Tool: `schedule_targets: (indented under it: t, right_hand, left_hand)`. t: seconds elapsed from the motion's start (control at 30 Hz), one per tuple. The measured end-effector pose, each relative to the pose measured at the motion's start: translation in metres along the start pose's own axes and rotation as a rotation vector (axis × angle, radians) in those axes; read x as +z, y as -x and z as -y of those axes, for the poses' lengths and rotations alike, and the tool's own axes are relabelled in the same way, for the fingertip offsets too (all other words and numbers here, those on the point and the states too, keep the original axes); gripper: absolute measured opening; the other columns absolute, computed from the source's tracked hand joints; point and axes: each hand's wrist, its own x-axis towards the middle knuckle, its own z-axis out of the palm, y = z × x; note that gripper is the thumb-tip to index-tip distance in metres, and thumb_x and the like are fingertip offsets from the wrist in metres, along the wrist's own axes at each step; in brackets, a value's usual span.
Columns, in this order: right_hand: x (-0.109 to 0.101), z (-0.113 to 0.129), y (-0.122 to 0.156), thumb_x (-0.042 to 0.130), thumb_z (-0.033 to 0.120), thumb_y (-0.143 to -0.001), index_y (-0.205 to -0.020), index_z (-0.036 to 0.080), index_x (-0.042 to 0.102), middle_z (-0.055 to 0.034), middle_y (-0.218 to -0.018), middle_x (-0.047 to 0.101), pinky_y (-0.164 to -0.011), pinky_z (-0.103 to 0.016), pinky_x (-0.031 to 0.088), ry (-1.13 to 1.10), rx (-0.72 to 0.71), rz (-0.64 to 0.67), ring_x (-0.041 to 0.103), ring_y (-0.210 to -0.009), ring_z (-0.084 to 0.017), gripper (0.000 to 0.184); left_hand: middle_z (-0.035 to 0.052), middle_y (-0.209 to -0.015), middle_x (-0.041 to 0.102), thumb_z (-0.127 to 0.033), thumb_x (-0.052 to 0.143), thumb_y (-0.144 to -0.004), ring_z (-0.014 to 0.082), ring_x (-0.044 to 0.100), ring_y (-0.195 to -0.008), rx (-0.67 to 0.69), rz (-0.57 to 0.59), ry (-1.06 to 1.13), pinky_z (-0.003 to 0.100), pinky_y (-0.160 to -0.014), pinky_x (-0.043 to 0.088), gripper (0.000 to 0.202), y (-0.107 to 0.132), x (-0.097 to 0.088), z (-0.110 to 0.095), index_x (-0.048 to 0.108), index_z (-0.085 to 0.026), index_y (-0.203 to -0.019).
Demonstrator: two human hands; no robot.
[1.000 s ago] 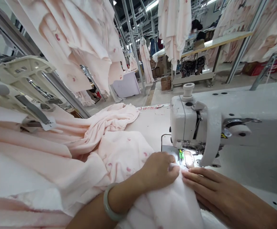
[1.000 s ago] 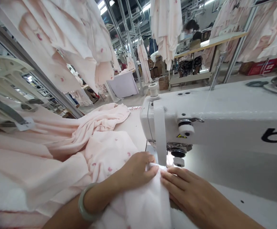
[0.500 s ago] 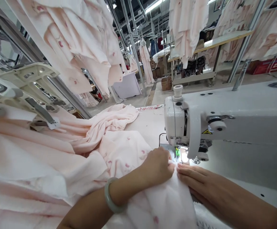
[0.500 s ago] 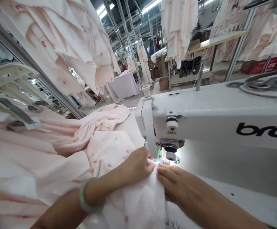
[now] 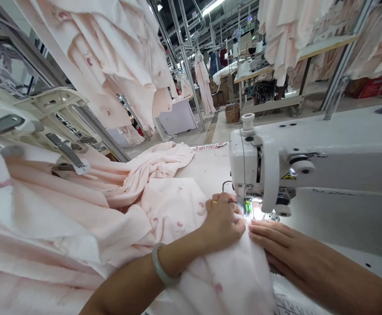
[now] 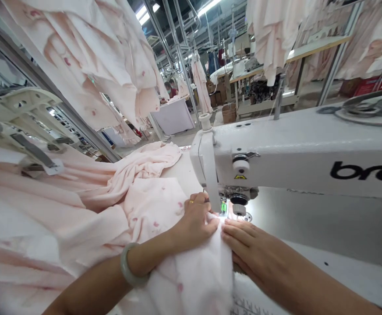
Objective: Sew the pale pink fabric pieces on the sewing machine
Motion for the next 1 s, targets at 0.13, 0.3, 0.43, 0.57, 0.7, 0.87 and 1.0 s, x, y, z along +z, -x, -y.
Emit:
schedule_targets:
  t: [0.13,0.3,0.43,0.57,0.7,0.87,1.0]
  right_hand:
    - [0.003,-0.009,-0.001,0.041,0.034,-0.117,-0.168,0.020,0.045,-0.0091,-0.132,0.079,-0.090,-0.044,0.064,0.065,-0.016,0.014,0.079,-0.112,-0.026,0.053]
    - [0.008,-0.016,0.003,0.043,0.043,-0.116,-0.169,0.020,0.043,-0.0069,-0.136,0.077,-0.078,-0.043,0.062,0.147,0.031,0.077,0.078,-0.115,-0.026,0.058]
    - [0.008,-0.017,0.006,0.042,0.045,-0.117,-0.168,0.020,0.042,-0.0072,-0.137,0.077,-0.079,-0.043,0.059,0.160,0.056,0.069,0.078,-0.114,-0.025,0.057]
    - [0.006,-0.016,0.006,0.040,0.043,-0.117,-0.156,0.020,0.056,-0.0072,-0.131,0.079,-0.077,-0.044,0.057,0.187,0.044,0.045,0.080,-0.105,-0.024,0.048]
    - [0.003,-0.015,0.005,0.038,0.041,-0.118,-0.158,0.018,0.054,-0.0082,-0.125,0.080,-0.081,-0.045,0.055,0.196,0.036,0.032,0.079,-0.103,-0.024,0.049]
    - [-0.008,-0.011,-0.005,0.038,0.037,-0.118,-0.153,0.020,0.057,-0.0069,-0.119,0.080,-0.096,-0.046,0.049,0.154,0.050,0.007,0.076,-0.103,-0.025,0.043]
    - [-0.021,-0.006,-0.013,0.038,0.027,-0.118,-0.110,0.022,0.068,-0.0028,-0.099,0.077,-0.091,-0.041,0.047,0.036,-0.012,0.020,0.070,-0.085,-0.020,0.032]
  left_hand:
    - [0.0077,-0.127,0.060,-0.025,0.066,-0.090,0.0297,0.049,-0.136,0.020,0.015,-0.022,0.047,-0.125,0.037,0.004,-0.015,-0.003,-0.001,0.066,-0.022,-0.089]
    - [0.0074,-0.115,0.061,-0.022,0.065,-0.088,0.0297,0.052,-0.131,0.020,0.009,-0.067,0.046,-0.121,0.041,0.006,-0.031,-0.005,0.001,0.062,-0.021,-0.083]
    - [0.0074,-0.115,0.062,-0.021,0.066,-0.087,0.0300,0.052,-0.130,0.016,-0.010,-0.092,0.045,-0.119,0.043,0.007,-0.037,-0.004,0.002,0.060,-0.021,-0.083]
    - [0.0072,-0.116,0.063,-0.019,0.064,-0.087,0.0297,0.053,-0.130,0.020,-0.019,-0.076,0.045,-0.119,0.043,0.004,-0.035,-0.006,0.000,0.062,-0.021,-0.086]
    - [0.0083,-0.108,0.063,-0.019,0.063,-0.087,0.0301,0.056,-0.124,0.013,-0.017,-0.105,0.045,-0.117,0.045,0.014,-0.033,-0.009,-0.005,0.056,-0.021,-0.074]
    - [0.0093,-0.111,0.067,-0.019,0.063,-0.092,0.0297,0.060,-0.120,0.038,-0.024,-0.160,0.046,-0.114,0.049,0.015,-0.037,-0.012,-0.005,0.058,-0.021,-0.078]
    - [0.0132,-0.133,0.066,-0.025,0.065,-0.098,0.0331,0.060,-0.131,0.149,-0.030,-0.198,0.052,-0.117,0.050,0.014,-0.019,-0.027,0.001,0.068,-0.020,-0.111]
